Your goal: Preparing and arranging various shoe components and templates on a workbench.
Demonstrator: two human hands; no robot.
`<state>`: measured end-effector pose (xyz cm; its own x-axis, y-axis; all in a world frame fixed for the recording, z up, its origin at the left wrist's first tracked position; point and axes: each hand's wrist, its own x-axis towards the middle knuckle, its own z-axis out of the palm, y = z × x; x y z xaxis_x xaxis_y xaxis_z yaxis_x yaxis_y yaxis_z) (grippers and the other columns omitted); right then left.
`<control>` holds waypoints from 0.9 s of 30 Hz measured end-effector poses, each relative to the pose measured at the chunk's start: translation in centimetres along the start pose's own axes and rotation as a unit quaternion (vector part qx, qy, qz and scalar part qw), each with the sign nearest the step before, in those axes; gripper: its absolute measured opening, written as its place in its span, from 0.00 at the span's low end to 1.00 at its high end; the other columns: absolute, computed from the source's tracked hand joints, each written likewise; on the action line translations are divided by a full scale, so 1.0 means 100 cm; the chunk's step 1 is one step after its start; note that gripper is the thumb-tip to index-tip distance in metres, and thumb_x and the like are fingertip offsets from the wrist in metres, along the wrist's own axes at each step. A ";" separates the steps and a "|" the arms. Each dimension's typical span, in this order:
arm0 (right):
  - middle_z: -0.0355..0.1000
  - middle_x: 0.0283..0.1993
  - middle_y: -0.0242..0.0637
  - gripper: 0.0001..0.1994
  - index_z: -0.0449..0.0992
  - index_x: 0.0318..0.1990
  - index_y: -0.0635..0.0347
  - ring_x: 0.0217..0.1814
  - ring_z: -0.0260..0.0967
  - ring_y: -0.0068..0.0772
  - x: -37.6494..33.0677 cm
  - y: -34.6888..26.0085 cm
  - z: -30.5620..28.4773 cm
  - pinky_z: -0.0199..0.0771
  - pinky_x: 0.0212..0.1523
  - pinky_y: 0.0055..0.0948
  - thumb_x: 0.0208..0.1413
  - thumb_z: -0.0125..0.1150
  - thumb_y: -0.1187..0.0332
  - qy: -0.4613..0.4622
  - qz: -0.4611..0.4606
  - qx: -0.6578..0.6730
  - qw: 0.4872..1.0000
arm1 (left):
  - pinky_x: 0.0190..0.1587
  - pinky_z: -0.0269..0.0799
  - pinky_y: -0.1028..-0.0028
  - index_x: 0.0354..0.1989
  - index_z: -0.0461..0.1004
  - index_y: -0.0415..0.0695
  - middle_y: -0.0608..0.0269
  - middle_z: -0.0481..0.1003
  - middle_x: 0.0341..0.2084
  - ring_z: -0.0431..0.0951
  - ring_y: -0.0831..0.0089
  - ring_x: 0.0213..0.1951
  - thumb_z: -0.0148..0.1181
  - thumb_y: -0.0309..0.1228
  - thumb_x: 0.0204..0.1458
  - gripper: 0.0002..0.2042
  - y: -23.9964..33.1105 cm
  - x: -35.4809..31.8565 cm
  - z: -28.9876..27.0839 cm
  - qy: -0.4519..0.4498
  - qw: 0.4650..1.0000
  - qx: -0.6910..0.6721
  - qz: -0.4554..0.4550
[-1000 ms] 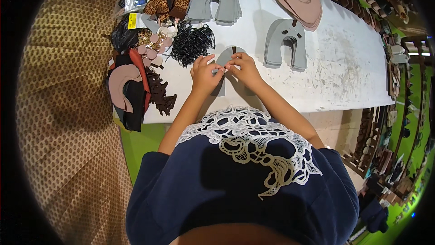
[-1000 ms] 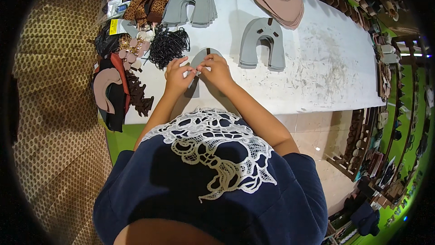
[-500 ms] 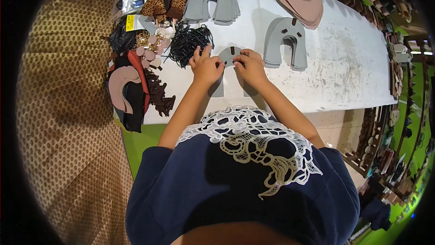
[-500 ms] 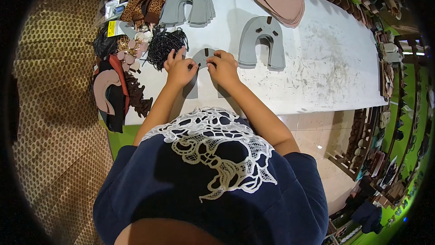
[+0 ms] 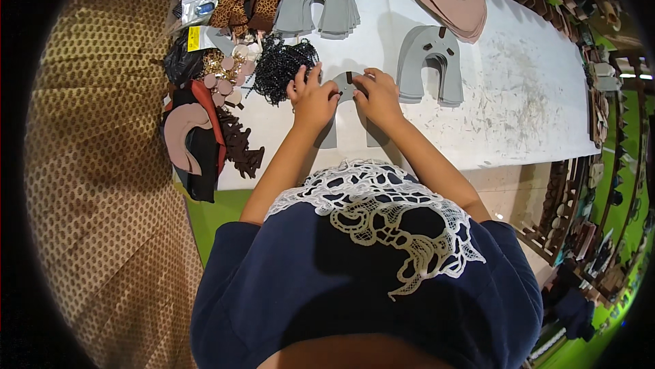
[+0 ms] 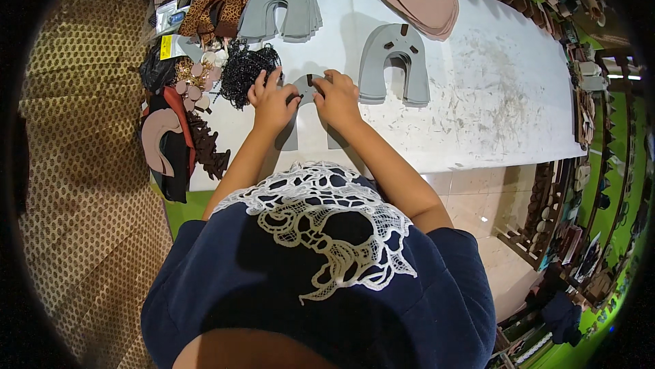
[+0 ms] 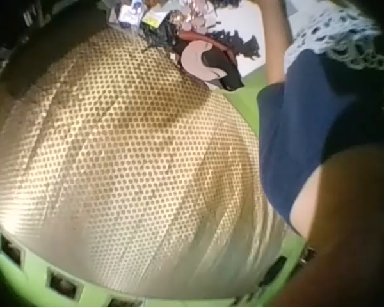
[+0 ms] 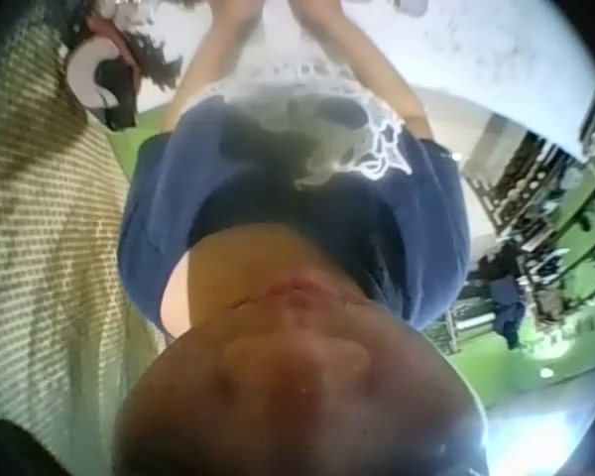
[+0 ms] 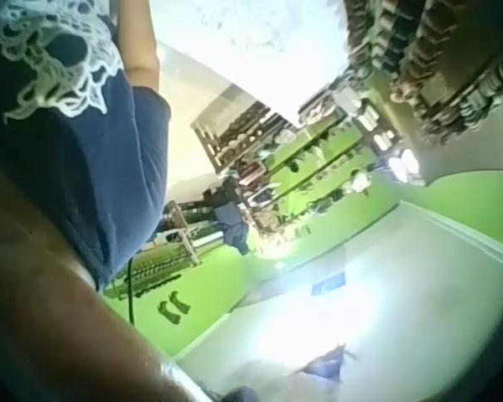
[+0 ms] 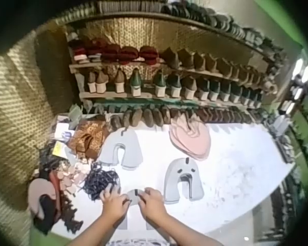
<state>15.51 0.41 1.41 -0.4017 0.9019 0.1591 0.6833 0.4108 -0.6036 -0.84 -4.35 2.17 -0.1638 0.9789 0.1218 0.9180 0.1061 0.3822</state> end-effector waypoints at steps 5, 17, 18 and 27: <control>0.63 0.54 0.37 0.18 0.75 0.45 0.49 0.55 0.58 0.41 0.015 0.000 0.005 0.58 0.51 0.44 0.43 0.63 0.65 0.008 -0.013 -0.082 0.996 | 0.57 0.42 0.47 0.25 0.78 0.55 0.63 0.64 0.57 0.55 0.54 0.60 0.63 0.32 0.41 0.03 0.000 -0.010 0.006 0.063 0.991 0.025 0.114; 0.68 0.48 0.27 0.18 0.81 0.32 0.50 0.55 0.57 0.38 0.056 0.012 -0.003 0.53 0.53 0.41 0.34 0.69 0.50 -0.188 -0.016 -0.058 0.980 | 0.58 0.41 0.49 0.35 0.79 0.60 0.64 0.65 0.55 0.57 0.59 0.60 0.60 0.37 0.45 0.08 0.000 -0.028 0.009 0.095 0.982 0.099 0.130; 0.68 0.47 0.26 0.18 0.80 0.30 0.50 0.55 0.58 0.39 0.057 0.012 -0.002 0.55 0.52 0.42 0.35 0.68 0.49 -0.193 -0.007 -0.059 0.979 | 0.58 0.40 0.48 0.35 0.79 0.60 0.64 0.65 0.55 0.57 0.59 0.60 0.60 0.37 0.45 0.08 0.001 -0.028 0.008 0.096 0.982 0.102 0.126; 0.68 0.49 0.26 0.20 0.79 0.33 0.52 0.56 0.58 0.40 0.063 0.017 0.003 0.55 0.53 0.43 0.36 0.68 0.49 -0.259 0.054 0.022 0.964 | 0.58 0.40 0.47 0.36 0.78 0.56 0.61 0.65 0.55 0.59 0.59 0.59 0.54 0.36 0.48 0.09 0.008 -0.029 0.002 0.072 0.971 0.182 0.139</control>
<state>13.97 6.71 1.12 -0.5889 0.7459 -0.3112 0.7160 0.3027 -0.6291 0.47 -7.09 1.93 0.0844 0.9470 0.3100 0.9964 -0.0789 -0.0305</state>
